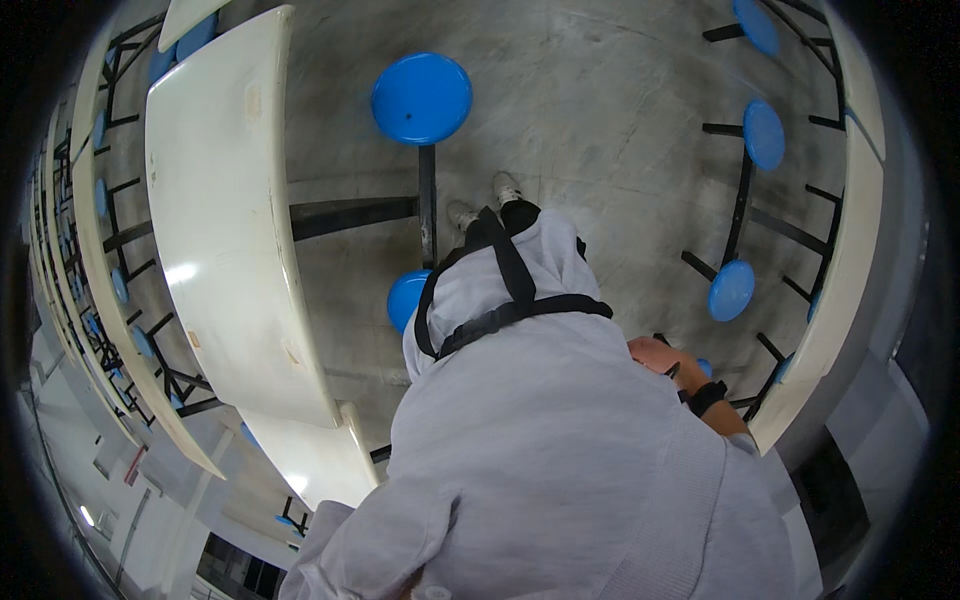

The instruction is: The person uses two wrenches to tighten a bolt on the underside of a metal table frame in a dining area. They hold the nut with one wrench and turn the bolt with the other, then place the tools in a waist pouch.

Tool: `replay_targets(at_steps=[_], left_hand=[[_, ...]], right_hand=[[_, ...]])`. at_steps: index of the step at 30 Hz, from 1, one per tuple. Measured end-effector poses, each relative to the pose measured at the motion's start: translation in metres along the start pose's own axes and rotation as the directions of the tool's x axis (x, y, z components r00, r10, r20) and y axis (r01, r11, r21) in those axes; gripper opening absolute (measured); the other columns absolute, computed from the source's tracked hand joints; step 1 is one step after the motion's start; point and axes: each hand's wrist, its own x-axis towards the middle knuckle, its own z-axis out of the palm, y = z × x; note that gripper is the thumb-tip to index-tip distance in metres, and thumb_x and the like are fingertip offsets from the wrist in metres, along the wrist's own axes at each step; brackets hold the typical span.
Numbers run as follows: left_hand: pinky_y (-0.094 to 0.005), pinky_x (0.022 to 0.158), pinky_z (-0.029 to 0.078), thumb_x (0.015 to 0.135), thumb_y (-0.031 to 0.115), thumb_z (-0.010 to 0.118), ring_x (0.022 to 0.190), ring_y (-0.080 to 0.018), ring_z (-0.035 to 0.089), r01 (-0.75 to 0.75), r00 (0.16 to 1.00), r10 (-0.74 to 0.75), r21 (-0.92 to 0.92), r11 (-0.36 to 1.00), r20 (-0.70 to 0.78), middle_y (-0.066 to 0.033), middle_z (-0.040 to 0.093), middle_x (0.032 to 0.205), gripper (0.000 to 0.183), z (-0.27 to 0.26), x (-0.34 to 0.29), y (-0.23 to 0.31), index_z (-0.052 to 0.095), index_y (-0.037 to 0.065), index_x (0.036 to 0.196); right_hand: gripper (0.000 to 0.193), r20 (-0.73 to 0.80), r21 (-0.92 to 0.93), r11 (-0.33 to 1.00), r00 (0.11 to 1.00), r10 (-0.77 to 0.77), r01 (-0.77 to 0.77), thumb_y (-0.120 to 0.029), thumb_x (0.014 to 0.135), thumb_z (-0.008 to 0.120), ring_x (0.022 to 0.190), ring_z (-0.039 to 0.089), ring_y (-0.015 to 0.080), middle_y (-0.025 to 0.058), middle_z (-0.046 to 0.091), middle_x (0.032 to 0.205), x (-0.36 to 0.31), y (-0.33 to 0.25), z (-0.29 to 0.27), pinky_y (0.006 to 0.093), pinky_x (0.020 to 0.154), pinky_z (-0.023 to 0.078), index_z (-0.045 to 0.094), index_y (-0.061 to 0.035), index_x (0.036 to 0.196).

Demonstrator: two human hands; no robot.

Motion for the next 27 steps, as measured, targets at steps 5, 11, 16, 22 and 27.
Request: replay_targets(at_steps=[5, 11, 16, 22, 27], left_hand=[[-0.0293, 0.049, 0.04, 0.09, 0.029, 0.054, 0.056, -0.0109, 0.052, 0.029, 1.0, -0.029, -0.012, 1.0, 0.003, -0.0025, 0.058, 0.063, 0.032, 0.001, 0.002, -0.009, 0.061, 0.002, 0.074], [-0.029, 0.049, 0.039, 0.089, 0.029, 0.055, 0.055, -0.0106, 0.051, 0.039, 0.999, -0.039, 0.013, 0.999, 0.005, -0.0021, 0.058, 0.062, 0.031, -0.004, 0.006, -0.009, 0.061, 0.002, 0.075], [-0.0287, 0.048, 0.039, 0.089, 0.029, 0.055, 0.055, -0.0104, 0.051, 0.051, 0.999, -0.051, 0.037, 0.998, 0.006, -0.0018, 0.057, 0.062, 0.031, -0.007, 0.009, -0.012, 0.061, 0.002, 0.075], [-0.0284, 0.048, 0.038, 0.089, 0.028, 0.055, 0.054, -0.0101, 0.05, 0.054, 0.998, -0.055, 0.087, 0.995, 0.012, -0.0014, 0.057, 0.062, 0.03, -0.016, 0.01, -0.013, 0.061, 0.002, 0.075], [-0.0281, 0.048, 0.038, 0.089, 0.028, 0.055, 0.054, -0.0099, 0.05, 0.062, 0.998, -0.066, 0.147, 0.987, 0.025, -0.001, 0.056, 0.062, 0.029, -0.025, 0.012, -0.012, 0.061, 0.003, 0.076]], right_hand=[[0.028, 0.055, -0.047, 0.999, 0.998, -0.023, 0.025, -0.015, 0.085, 0.056, 0.077, 0.056, 0.0113, 0.0029, 0.059, 0.081, -0.029, 0.009, -0.015, 0.0228, 0.058, 0.042, 0.06, -0.0069, 0.111], [0.032, 0.147, -0.105, 0.982, 0.979, -0.141, 0.157, -0.013, 0.084, 0.057, 0.081, 0.056, 0.0124, 0.004, 0.059, 0.086, -0.053, 0.043, -0.018, 0.0222, 0.061, 0.043, 0.058, -0.0067, 0.115], [0.037, 0.241, 0.135, 0.983, 0.959, -0.151, 0.121, -0.008, 0.085, 0.056, 0.092, 0.053, 0.0108, 0.005, 0.058, 0.107, -0.042, -0.003, 0.012, 0.0197, 0.072, 0.045, 0.051, 0.0017, 0.121], [0.027, 0.34, 0.278, 0.959, 0.939, -0.046, -0.054, -0.019, 0.088, 0.058, 0.062, 0.05, 0.0054, -0.0017, 0.057, 0.077, -0.057, -0.087, 0.028, 0.0199, 0.06, 0.044, 0.061, 0.0059, 0.098], [0.026, 0.069, 0.229, 0.957, 0.978, -0.198, 0.178, -0.021, 0.09, 0.055, 0.06, 0.049, 0.0096, 0.0016, 0.052, 0.069, -0.073, -0.074, 0.016, 0.024, 0.061, 0.043, 0.057, 0.0026, 0.079]])
